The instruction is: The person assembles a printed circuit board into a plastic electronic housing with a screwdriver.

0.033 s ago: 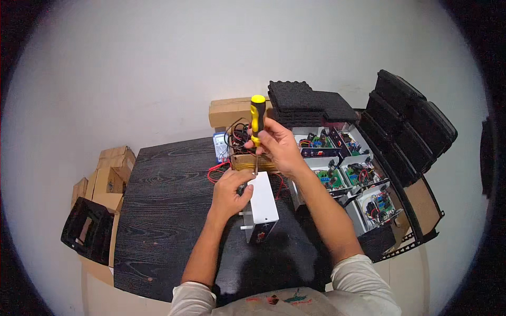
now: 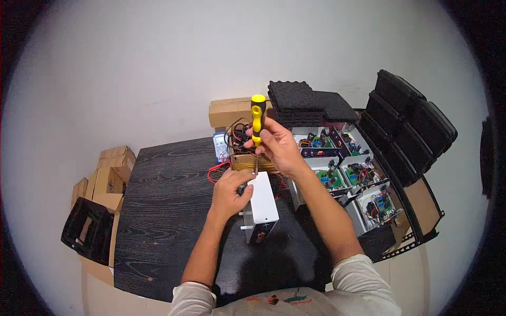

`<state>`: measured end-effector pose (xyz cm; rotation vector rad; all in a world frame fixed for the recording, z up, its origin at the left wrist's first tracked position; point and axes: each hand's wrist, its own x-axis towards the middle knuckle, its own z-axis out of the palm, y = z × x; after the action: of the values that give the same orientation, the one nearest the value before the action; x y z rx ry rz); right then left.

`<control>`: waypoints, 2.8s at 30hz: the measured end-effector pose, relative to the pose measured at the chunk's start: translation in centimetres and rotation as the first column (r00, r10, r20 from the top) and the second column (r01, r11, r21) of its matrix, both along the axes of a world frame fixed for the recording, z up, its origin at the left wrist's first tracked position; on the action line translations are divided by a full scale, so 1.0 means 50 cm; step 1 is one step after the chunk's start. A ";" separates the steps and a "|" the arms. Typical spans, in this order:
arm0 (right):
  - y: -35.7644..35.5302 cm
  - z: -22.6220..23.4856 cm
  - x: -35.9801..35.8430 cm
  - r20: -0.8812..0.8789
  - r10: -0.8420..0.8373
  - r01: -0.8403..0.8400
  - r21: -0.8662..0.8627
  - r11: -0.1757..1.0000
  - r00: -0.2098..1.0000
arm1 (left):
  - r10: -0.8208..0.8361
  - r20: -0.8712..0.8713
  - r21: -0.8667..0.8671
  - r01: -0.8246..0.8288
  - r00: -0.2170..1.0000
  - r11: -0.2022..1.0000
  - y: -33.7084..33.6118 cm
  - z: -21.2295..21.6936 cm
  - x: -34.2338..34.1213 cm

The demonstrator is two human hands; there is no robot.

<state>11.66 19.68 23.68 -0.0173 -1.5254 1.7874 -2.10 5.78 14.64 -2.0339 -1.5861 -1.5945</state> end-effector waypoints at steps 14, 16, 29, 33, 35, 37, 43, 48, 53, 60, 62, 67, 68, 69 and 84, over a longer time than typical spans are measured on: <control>0.001 -0.002 -0.001 -0.062 0.030 -0.036 -0.097 0.995 0.998 | 0.011 -0.051 0.044 -0.009 0.999 0.999 0.002 0.006 0.002; 0.009 -0.015 -0.004 -0.078 0.009 -0.016 -0.094 0.995 0.997 | 0.009 -0.037 0.023 -0.008 0.999 1.000 0.001 0.002 0.002; -0.011 -0.015 -0.005 -0.046 -0.042 0.044 0.057 0.997 0.998 | -0.016 -0.054 0.059 0.019 0.998 0.998 0.005 -0.001 0.002; -0.002 -0.007 0.000 0.097 -0.090 0.070 0.195 0.978 0.991 | -0.014 -0.054 0.052 0.017 0.998 0.998 0.005 0.001 0.001; -0.005 0.001 0.001 0.041 -0.020 0.017 0.076 0.997 0.999 | -0.019 -0.051 0.054 0.022 0.999 0.998 0.004 0.002 0.003; -0.007 0.005 0.000 -0.026 0.047 -0.047 -0.037 0.998 0.999 | -0.007 -0.053 0.051 0.010 0.999 0.999 0.003 0.004 0.004; -0.025 -0.003 -0.001 -0.046 -0.136 0.142 0.202 0.969 0.990 | 0.035 -0.078 0.011 -0.035 0.996 0.999 -0.005 0.011 0.010; -0.014 0.002 -0.004 -0.013 0.012 -0.012 0.007 1.000 1.000 | 0.024 -0.087 0.010 -0.023 0.996 1.000 -0.006 0.015 0.009; -0.004 -0.009 -0.002 -0.072 0.001 0.003 0.049 0.999 0.997 | 0.010 -0.082 0.005 -0.009 0.997 1.000 -0.004 0.015 0.010; -0.010 0.005 0.008 0.021 -0.028 0.026 0.116 0.993 0.999 | -0.062 -0.028 0.033 0.063 0.998 0.998 0.006 0.004 0.006; -0.011 0.008 0.011 -0.015 0.004 -0.003 0.090 0.996 1.000 | -0.092 -0.012 0.029 0.093 0.996 0.995 0.011 -0.001 0.008; -0.019 -0.002 0.007 -0.080 -0.038 0.053 0.193 0.980 0.996 | -0.106 0.057 -0.010 0.106 0.993 0.994 0.013 -0.018 0.009; -0.018 -0.003 0.008 -0.080 -0.039 0.054 0.192 0.980 0.996 | -0.106 0.057 -0.010 0.107 0.993 0.994 0.013 -0.020 0.009; -0.018 -0.001 0.008 -0.018 -0.089 0.091 0.192 0.977 0.996 | -0.099 0.063 -0.016 0.101 0.993 0.995 0.013 -0.022 0.010; -0.014 0.016 0.004 -0.016 0.029 -0.030 -0.064 0.998 0.999 | -0.115 0.093 -0.004 0.116 0.989 0.993 0.014 -0.020 0.009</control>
<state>11.85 18.98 24.47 -0.0134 -1.4647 1.8551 -1.63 6.48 13.66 -2.1224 -1.5330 -1.7485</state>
